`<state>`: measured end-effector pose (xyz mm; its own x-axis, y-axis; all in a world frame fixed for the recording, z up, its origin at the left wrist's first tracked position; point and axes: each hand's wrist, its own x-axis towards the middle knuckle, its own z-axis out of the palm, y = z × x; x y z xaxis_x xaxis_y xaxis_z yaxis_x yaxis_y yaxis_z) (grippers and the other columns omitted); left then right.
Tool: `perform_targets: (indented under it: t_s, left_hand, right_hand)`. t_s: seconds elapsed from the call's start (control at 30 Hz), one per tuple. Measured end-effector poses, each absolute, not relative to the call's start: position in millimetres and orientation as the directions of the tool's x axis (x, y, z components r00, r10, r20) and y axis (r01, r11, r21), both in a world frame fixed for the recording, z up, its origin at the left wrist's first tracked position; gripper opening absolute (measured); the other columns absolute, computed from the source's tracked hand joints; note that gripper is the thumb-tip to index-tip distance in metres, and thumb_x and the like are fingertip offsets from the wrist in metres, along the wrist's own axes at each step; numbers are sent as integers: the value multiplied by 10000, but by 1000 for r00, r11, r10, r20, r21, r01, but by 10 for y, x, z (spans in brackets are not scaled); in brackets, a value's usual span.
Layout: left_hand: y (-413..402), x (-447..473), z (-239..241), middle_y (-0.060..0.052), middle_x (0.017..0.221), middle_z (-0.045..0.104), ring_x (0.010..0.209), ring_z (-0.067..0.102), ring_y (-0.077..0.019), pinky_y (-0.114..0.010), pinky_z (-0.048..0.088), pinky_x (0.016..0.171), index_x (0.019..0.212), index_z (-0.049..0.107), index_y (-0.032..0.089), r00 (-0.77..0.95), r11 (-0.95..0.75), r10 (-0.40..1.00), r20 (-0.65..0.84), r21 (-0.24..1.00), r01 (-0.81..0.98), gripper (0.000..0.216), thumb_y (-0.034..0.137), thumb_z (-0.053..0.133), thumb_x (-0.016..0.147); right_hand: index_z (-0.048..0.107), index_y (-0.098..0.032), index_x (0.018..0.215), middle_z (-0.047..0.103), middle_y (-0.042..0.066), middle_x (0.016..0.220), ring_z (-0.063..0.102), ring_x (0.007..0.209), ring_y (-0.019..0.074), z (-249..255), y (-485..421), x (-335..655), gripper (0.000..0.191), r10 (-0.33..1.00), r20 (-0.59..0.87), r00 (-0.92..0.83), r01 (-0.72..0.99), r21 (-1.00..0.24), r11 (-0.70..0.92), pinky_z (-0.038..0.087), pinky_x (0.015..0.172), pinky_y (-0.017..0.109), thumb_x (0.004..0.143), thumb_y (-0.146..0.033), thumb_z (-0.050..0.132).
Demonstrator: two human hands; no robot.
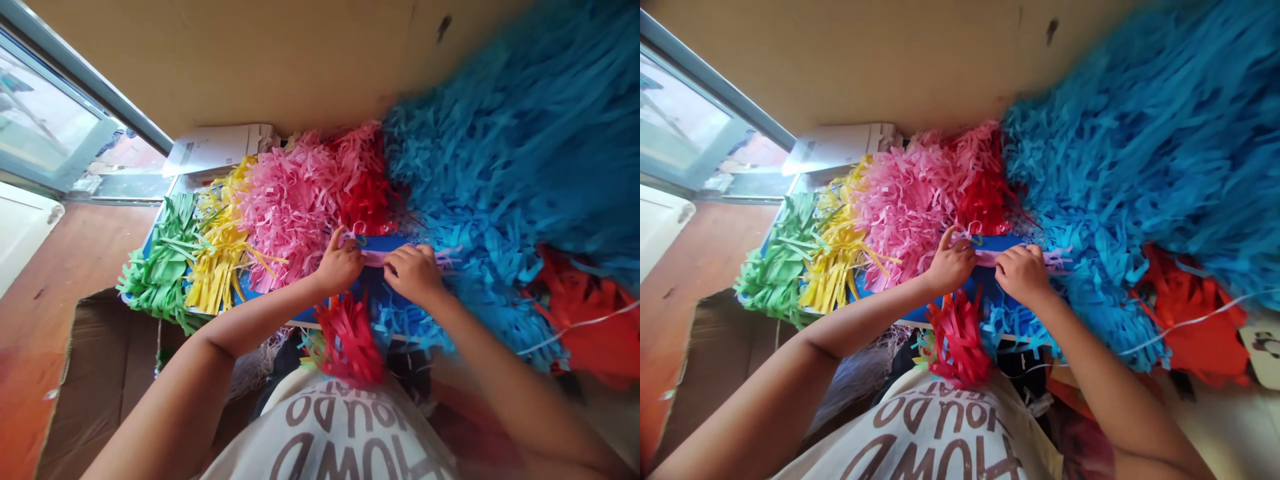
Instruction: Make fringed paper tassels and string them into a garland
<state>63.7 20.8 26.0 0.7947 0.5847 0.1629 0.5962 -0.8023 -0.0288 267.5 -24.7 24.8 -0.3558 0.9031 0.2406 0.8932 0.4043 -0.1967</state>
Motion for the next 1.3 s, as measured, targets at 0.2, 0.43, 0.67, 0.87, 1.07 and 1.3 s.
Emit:
perform_targets:
  t_s: [0.2, 0.43, 0.67, 0.87, 1.07, 1.3]
  left_hand:
    - [226, 437, 196, -41, 1007, 751, 1123, 616, -259, -647, 79, 1227, 995, 755, 246, 725, -742, 670, 161, 120, 659, 283, 173, 490, 927]
    - [280, 282, 185, -54, 1086, 735, 1155, 581, -262, -605, 193, 1176, 1045, 745, 269, 658, -666, 742, 128, 251, 702, 227, 306, 576, 898]
    - [293, 290, 149, -18, 1062, 740, 1183, 569, -258, -641, 108, 1185, 970, 746, 303, 676, -699, 715, 175, 188, 690, 200, 319, 548, 954]
    - [260, 262, 122, 12, 1066, 747, 1200, 576, -266, -652, 6, 1209, 1014, 751, 337, 688, -721, 691, 223, 147, 677, 230, 263, 542, 952]
    - [260, 285, 131, 8, 1022, 748, 1175, 586, -264, -636, 43, 1213, 946, 758, 302, 695, -746, 659, 288, 135, 652, 176, 263, 589, 915]
    - [216, 381, 140, 31, 1027, 757, 1046, 626, -198, -522, 163, 1200, 983, 724, 295, 744, -811, 540, 393, 7, 585, 170, 231, 569, 952]
  right_hand:
    - [735, -212, 973, 732, 44, 938, 588, 879, 214, 124, -212, 2768, 176, 893, 215, -395, 875, -209, 437, 285, 833, 384, 861, -178, 604]
    - [775, -274, 881, 723, 5, 903, 584, 874, 194, -64, -157, 3064, 171, 918, 251, -306, 838, -386, 385, 314, 765, 342, 851, -182, 634]
    - [720, -216, 830, 718, 43, 964, 577, 940, 238, 79, -255, 3047, 76, 941, 233, -244, 915, -267, 303, 321, 800, 380, 809, -210, 647]
    - [639, -179, 1123, 595, 132, 1356, 516, 1213, 312, 536, -429, 2912, 358, 930, 254, -266, 928, -192, 318, 286, 1018, 467, 769, -236, 635]
    - [663, -198, 1046, 741, 49, 1038, 615, 1028, 217, 324, -391, 2709, 157, 812, 329, -483, 809, -187, 557, 304, 957, 413, 925, -178, 565]
    - [675, -191, 920, 741, 21, 914, 621, 873, 187, 129, -364, 2797, 73, 842, 336, -422, 831, -228, 508, 300, 868, 385, 939, -209, 607]
